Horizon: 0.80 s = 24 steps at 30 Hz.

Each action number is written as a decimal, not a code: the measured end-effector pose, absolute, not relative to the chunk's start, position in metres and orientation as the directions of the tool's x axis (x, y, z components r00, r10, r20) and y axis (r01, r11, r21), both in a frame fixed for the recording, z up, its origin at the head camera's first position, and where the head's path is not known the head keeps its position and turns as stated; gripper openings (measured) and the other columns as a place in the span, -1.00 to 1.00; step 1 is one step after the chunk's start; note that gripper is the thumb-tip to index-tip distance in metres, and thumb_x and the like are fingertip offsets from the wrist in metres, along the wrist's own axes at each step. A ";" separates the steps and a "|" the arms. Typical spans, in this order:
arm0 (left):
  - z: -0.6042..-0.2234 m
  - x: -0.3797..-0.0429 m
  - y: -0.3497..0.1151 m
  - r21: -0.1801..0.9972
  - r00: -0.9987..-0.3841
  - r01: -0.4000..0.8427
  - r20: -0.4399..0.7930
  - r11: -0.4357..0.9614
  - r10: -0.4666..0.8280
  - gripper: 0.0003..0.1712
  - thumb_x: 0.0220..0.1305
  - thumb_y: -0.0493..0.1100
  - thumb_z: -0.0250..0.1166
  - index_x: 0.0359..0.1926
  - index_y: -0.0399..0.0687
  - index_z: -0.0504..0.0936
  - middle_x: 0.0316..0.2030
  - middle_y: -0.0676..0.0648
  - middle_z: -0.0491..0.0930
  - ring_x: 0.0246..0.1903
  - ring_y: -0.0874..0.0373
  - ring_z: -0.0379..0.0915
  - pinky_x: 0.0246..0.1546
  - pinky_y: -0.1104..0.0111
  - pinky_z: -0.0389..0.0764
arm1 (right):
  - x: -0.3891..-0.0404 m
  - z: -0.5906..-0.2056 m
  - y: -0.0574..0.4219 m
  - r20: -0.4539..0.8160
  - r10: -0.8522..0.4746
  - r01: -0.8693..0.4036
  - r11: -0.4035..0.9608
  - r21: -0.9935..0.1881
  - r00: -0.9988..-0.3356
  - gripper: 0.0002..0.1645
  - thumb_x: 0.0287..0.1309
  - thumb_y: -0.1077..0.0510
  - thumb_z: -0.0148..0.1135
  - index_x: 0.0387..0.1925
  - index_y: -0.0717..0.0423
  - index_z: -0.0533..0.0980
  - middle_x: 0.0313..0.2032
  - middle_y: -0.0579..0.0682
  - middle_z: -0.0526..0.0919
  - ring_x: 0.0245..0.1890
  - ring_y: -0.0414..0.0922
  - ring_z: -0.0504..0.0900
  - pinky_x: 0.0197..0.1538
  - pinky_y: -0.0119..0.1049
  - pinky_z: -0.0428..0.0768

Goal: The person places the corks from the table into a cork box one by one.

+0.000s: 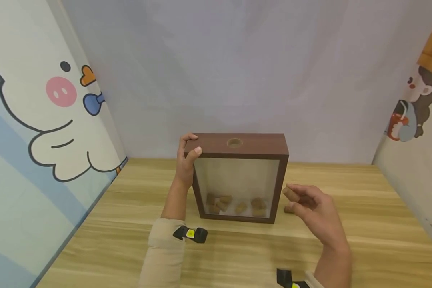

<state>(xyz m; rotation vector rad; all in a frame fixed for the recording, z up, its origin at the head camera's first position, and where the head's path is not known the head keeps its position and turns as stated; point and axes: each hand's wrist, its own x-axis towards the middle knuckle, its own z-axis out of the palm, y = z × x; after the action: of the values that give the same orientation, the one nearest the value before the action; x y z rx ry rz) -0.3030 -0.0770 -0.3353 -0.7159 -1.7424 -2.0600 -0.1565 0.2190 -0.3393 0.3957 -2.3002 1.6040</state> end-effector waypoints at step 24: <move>-0.337 -0.304 -0.074 0.802 -0.814 0.555 0.578 -0.222 0.055 -0.44 0.03 0.05 0.13 -0.03 -0.20 0.26 0.10 -0.05 0.19 0.13 0.08 0.05 0.05 0.07 0.12 | -0.192 -0.268 0.132 0.674 -0.081 -0.664 0.295 -0.687 -0.734 -0.56 -0.12 0.50 0.33 -0.12 0.38 0.42 -0.35 0.12 0.63 -0.38 -0.17 0.59 -0.28 -0.39 0.51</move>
<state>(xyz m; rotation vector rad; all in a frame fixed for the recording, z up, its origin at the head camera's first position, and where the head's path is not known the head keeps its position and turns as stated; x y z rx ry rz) -0.3044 -0.0740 -0.3367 -0.7219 -1.7067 -2.1017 -0.1920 0.1321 -0.2684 0.6621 -2.0440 1.4564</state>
